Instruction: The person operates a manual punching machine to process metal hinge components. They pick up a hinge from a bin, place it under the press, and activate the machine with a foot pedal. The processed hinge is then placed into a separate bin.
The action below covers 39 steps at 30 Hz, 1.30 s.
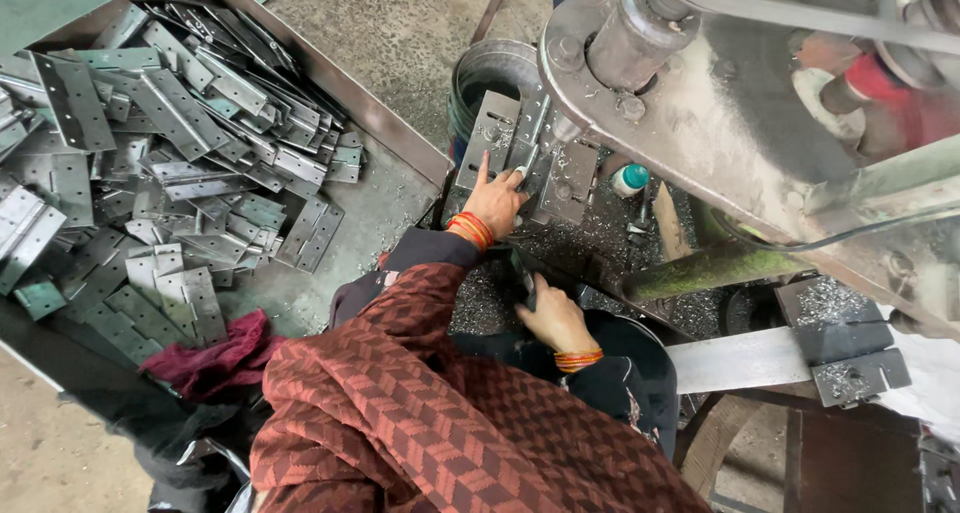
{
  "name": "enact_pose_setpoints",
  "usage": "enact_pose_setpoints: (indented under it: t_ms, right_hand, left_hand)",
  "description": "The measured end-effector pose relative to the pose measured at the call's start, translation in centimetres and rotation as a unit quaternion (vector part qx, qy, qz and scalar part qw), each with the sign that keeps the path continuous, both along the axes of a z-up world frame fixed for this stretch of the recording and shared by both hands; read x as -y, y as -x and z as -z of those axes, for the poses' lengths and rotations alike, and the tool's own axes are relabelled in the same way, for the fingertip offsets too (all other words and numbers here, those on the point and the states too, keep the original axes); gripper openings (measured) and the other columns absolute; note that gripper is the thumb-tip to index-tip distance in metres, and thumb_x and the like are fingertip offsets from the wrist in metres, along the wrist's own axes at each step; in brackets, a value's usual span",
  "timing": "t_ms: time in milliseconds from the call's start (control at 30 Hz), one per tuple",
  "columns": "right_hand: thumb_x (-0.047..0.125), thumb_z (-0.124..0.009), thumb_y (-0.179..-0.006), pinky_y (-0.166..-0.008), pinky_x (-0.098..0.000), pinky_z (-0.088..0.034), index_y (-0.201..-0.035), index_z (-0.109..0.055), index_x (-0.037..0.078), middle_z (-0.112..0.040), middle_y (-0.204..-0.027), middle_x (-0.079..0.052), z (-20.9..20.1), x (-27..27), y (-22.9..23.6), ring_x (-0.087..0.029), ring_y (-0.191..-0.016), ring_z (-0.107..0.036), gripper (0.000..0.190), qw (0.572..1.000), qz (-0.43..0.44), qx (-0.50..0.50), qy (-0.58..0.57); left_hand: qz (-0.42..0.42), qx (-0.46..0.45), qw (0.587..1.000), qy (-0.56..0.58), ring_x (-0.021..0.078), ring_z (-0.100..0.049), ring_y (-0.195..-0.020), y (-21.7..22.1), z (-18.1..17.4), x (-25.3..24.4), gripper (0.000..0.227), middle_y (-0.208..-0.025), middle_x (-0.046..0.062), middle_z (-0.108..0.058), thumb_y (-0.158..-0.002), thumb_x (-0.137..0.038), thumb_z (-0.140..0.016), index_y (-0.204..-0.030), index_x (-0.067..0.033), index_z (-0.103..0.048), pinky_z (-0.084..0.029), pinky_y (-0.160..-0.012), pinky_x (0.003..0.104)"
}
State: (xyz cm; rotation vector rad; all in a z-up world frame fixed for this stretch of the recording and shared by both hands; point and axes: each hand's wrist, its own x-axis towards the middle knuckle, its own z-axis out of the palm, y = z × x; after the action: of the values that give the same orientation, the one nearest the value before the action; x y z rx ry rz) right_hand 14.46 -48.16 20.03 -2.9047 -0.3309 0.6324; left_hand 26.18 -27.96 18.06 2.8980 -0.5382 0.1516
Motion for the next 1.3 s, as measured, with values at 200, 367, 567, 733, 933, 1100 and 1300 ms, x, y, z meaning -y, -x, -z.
enact_pose_setpoints:
  t_ms: [200,367,567,733,933,1100,1300]
  right_hand:
    - [0.037,-0.074,-0.083,-0.085,-0.0557,-0.054,-0.151,-0.04,0.013,-0.066,-0.121,-0.025,6.1,0.7,4.9,-0.049,-0.105,-0.064,0.08,0.988,0.065,0.085,-0.108]
    - [0.036,-0.075,-0.082,-0.088,-0.0529,-0.055,-0.151,-0.042,0.016,-0.067,-0.124,-0.023,8.7,1.2,5.7,-0.046,-0.11,-0.065,0.078,0.98,0.072,0.09,-0.165]
    - [0.037,-0.072,-0.083,-0.087,-0.0529,-0.055,-0.148,-0.043,0.014,-0.069,-0.119,-0.023,2.7,0.9,2.5,-0.045,-0.108,-0.066,0.075,0.996,0.037,0.038,-0.074]
    - [0.04,-0.067,-0.086,-0.088,-0.051,-0.057,-0.146,-0.05,0.014,-0.073,-0.113,-0.022,0.4,0.3,0.2,-0.042,-0.107,-0.07,0.067,0.999,0.032,0.012,-0.012]
    - [0.034,-0.076,-0.084,-0.087,-0.0505,-0.057,-0.14,-0.053,0.006,-0.07,-0.116,-0.028,8.3,1.3,5.7,-0.047,-0.105,-0.068,0.066,0.958,0.044,0.185,-0.213]
    - [0.037,-0.074,-0.087,-0.088,-0.0499,-0.058,-0.143,-0.05,0.005,-0.07,-0.115,-0.027,7.8,1.5,4.6,-0.045,-0.106,-0.068,0.068,0.984,0.084,0.082,-0.137]
    - [0.042,-0.069,-0.089,-0.081,-0.0535,-0.058,-0.145,-0.05,0.01,-0.071,-0.112,-0.023,0.1,0.6,1.3,-0.044,-0.099,-0.071,0.067,0.996,-0.014,0.093,-0.01]
  left_hand:
    - [-0.003,0.093,0.995,0.032,0.028,-0.044,-0.139,0.4,0.8,0.2,0.04,-0.14,0.01,-0.056,-0.081,-0.021,-0.068,-0.12,-0.0207,-0.073,-0.009,-0.116,0.075]
    - [-0.045,0.068,0.996,0.025,0.0357,-0.042,-0.143,2.0,-0.5,0.4,0.034,-0.135,0.012,-0.059,-0.09,-0.035,-0.064,-0.112,-0.0125,-0.076,-0.012,-0.116,0.076]
    - [-0.121,0.079,0.989,0.001,0.0399,-0.039,-0.144,2.2,-1.4,0.5,0.028,-0.126,0.007,-0.066,-0.094,-0.027,-0.056,-0.097,-0.0134,-0.08,-0.012,-0.115,0.079]
    - [-0.16,0.111,0.981,0.015,0.0397,-0.039,-0.141,0.4,-1.0,1.4,0.031,-0.128,0.008,-0.067,-0.094,-0.028,-0.054,-0.096,-0.0119,-0.081,-0.014,-0.114,0.078]
    - [-0.158,0.112,0.98,0.033,0.0405,-0.04,-0.142,-0.9,-0.5,1.8,0.031,-0.123,0.006,-0.069,-0.096,-0.028,-0.054,-0.096,-0.0117,-0.081,-0.015,-0.114,0.079]
    - [-0.137,0.106,0.985,0.019,0.0413,-0.04,-0.142,-0.3,0.1,1.7,0.03,-0.121,0.006,-0.069,-0.095,-0.028,-0.054,-0.094,-0.013,-0.081,-0.016,-0.113,0.079]
    - [-0.145,0.126,0.98,0.055,0.038,-0.039,-0.143,-2.4,1.7,2.2,0.032,-0.124,0.004,-0.068,-0.1,-0.029,-0.053,-0.104,-0.0117,-0.08,-0.014,-0.116,0.078]
